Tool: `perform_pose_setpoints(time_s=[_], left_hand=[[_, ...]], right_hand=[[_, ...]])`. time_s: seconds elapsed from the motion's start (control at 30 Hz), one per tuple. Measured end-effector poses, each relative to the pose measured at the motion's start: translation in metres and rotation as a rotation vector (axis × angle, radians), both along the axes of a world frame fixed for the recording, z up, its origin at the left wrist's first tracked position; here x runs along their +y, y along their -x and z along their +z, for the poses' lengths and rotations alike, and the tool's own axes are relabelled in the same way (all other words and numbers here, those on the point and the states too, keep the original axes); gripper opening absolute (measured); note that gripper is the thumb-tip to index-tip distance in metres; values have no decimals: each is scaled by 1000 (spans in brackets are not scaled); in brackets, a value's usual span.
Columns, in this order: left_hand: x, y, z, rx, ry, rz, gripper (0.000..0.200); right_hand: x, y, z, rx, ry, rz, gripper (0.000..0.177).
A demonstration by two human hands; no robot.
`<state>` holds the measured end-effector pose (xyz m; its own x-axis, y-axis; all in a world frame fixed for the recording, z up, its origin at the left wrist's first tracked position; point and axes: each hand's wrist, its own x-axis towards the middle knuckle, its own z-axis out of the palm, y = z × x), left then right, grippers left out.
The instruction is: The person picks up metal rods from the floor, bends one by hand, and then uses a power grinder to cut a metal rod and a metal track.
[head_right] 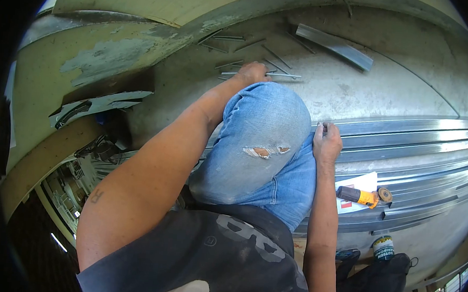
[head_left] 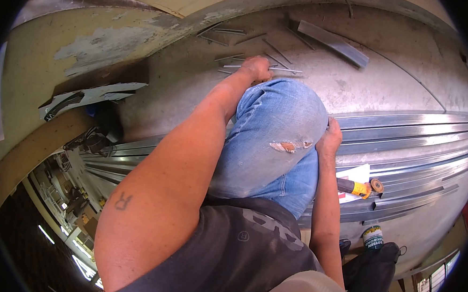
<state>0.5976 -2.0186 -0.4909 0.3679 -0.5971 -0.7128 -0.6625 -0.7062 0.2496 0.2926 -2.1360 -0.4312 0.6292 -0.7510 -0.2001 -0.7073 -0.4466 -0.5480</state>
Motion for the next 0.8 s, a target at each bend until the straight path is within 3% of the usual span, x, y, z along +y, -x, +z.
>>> perform_pose_setpoints(time_s=[0.8], left_hand=[[-2, 1, 2, -8, 10, 21, 44]], right_hand=[[0, 1, -1, -22, 12, 8, 16]])
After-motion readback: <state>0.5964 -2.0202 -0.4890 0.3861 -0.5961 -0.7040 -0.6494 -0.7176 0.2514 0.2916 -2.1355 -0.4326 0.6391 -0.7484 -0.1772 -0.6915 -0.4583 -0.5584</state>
